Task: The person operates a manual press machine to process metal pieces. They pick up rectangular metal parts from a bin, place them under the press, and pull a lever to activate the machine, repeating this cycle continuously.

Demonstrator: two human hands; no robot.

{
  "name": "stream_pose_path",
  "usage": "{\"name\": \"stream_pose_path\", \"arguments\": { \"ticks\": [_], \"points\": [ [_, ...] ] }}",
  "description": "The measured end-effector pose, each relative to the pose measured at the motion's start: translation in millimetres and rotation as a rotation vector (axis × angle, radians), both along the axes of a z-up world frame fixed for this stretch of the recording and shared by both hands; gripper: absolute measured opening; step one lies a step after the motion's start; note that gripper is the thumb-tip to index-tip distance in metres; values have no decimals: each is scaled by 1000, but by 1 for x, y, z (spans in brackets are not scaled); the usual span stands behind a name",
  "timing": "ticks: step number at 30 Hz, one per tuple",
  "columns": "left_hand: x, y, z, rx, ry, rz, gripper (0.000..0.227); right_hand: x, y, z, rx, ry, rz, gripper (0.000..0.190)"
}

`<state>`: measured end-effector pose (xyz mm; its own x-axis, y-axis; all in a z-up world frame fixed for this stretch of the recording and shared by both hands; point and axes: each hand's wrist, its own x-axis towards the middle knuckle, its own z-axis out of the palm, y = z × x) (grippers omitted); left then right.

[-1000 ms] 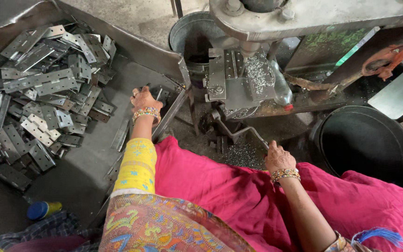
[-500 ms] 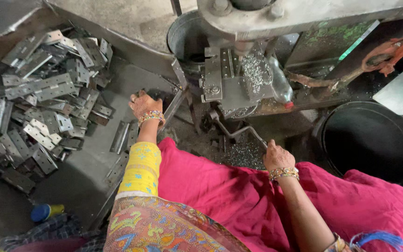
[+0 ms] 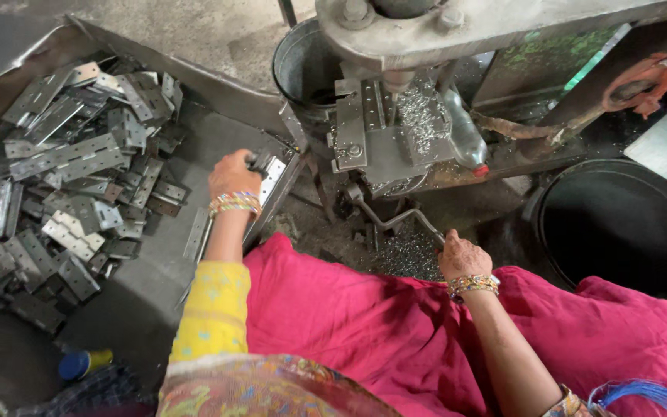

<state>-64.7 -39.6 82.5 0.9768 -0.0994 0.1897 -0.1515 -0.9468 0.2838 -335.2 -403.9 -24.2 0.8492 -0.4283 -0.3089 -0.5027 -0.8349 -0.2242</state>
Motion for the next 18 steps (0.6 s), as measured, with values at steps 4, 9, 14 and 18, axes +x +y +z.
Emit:
{"name": "stream_pose_path", "arguments": {
  "ticks": [4,9,14,18],
  "points": [
    [-36,-81,46,-251,-62,-192,43,5,-5,-16,-5,-5,-2,23],
    [-66,-201,18,-255,-72,-250,49,1,-7,-24,-27,-46,33,24],
    [-95,-224,-7,-69,-159,-308,49,-6,-1,-3,-67,-96,36,27],
    [-128,-217,-4,145,-108,-411,48,1,11,44,-177,-96,55,36]
  ]
}}
